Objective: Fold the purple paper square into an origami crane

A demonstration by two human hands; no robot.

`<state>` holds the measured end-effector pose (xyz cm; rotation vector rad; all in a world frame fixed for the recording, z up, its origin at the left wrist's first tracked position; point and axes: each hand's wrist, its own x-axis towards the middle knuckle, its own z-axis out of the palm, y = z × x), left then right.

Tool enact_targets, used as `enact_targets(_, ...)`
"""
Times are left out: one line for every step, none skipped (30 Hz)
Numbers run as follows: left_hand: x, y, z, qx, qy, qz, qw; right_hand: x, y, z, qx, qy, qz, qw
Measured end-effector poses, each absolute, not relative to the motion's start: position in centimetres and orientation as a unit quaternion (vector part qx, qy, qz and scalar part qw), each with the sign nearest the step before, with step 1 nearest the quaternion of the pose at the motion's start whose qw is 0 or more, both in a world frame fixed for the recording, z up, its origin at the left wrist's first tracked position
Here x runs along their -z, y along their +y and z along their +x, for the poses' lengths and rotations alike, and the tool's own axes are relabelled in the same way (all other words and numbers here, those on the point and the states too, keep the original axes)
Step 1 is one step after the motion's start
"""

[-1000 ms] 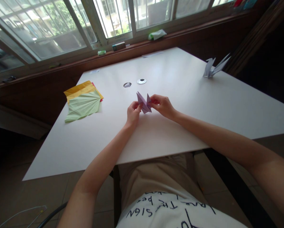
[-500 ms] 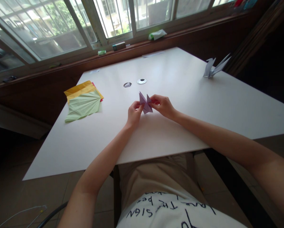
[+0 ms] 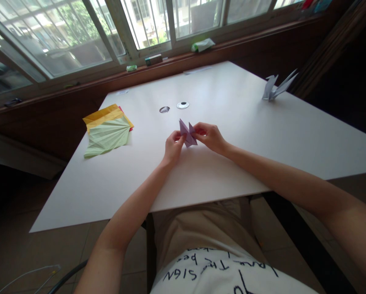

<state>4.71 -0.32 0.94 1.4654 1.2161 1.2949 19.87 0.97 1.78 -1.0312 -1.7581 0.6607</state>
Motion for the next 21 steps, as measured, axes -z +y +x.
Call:
enact_targets(-0.97, -0.35, 4.71, -0.513, 0.482, 0.58, 0.409, -1.78, 0.96, 19.87, -0.271, -0.72, -0.423, 0.479)
enact_targets(-1.0, -0.37, 4.72, -0.513, 0.482, 0.579, 0.41, -1.78, 0.96, 19.87, -0.272, -0.719, -0.423, 0.479)
enact_targets(-1.02, -0.39, 4.73, -0.515, 0.482, 0.578, 0.41, -1.77, 0.96, 19.87, -0.272, -0.719, -0.423, 0.48)
enact_targets(-1.03, -0.4, 4.73, -0.516, 0.482, 0.577, 0.41, -1.77, 0.96, 19.88, -0.272, -0.718, -0.422, 0.482)
enact_targets(-1.02, -0.4, 4.75, -0.518, 0.483, 0.575, 0.409, -1.77, 0.96, 19.87, -0.273, -0.718, -0.421, 0.483)
enact_targets(-1.01, -0.38, 4.76, -0.521, 0.483, 0.573, 0.407, -1.77, 0.96, 19.87, -0.273, -0.718, -0.42, 0.484)
enact_targets(-0.98, -0.36, 4.77, -0.524, 0.484, 0.572, 0.406, -1.77, 0.96, 19.87, -0.272, -0.717, -0.419, 0.486)
enact_targets(-0.95, -0.33, 4.77, -0.526, 0.484, 0.571, 0.404, -1.78, 0.95, 19.86, -0.271, -0.717, -0.418, 0.487)
enact_targets(-0.92, -0.3, 4.78, -0.528, 0.483, 0.571, 0.402, -1.79, 0.95, 19.85, -0.27, -0.716, -0.418, 0.489)
enact_targets(-0.88, -0.27, 4.78, -0.53, 0.483, 0.57, 0.401, -1.79, 0.94, 19.84, -0.269, -0.716, -0.418, 0.49)
enact_targets(-0.86, -0.25, 4.77, -0.532, 0.484, 0.569, 0.399, -1.79, 0.94, 19.83, -0.27, -0.715, -0.419, 0.491)
enact_targets(-0.84, -0.24, 4.77, -0.534, 0.484, 0.569, 0.397, -1.79, 0.94, 19.82, -0.27, -0.715, -0.418, 0.491)
enact_targets(-0.83, -0.23, 4.76, -0.535, 0.484, 0.568, 0.395, -1.78, 0.95, 19.82, -0.27, -0.716, -0.417, 0.491)
enact_targets(-0.83, -0.23, 4.76, -0.537, 0.485, 0.567, 0.393, -1.77, 0.96, 19.82, -0.27, -0.717, -0.416, 0.49)
enact_targets(-0.84, -0.23, 4.76, -0.538, 0.486, 0.566, 0.392, -1.75, 0.98, 19.81, -0.27, -0.718, -0.415, 0.489)
enact_targets(-0.85, -0.24, 4.77, -0.54, 0.487, 0.564, 0.392, -1.74, 1.0, 19.81, -0.269, -0.718, -0.415, 0.49)
enact_targets(-0.86, -0.26, 4.78, -0.542, 0.488, 0.561, 0.392, -1.72, 1.02, 19.81, -0.269, -0.717, -0.415, 0.49)
enact_targets(-0.87, -0.27, 4.79, -0.544, 0.49, 0.557, 0.392, -1.72, 1.04, 19.8, -0.269, -0.717, -0.416, 0.491)
enact_targets(-0.88, -0.27, 4.8, -0.547, 0.491, 0.552, 0.393, -1.72, 1.05, 19.8, -0.268, -0.716, -0.417, 0.492)
enact_targets(-0.88, -0.27, 4.82, -0.55, 0.493, 0.547, 0.395, -1.73, 1.06, 19.81, -0.268, -0.716, -0.417, 0.492)
enact_targets(-0.88, -0.26, 4.83, -0.552, 0.493, 0.541, 0.398, -1.74, 1.06, 19.82, -0.267, -0.716, -0.416, 0.492)
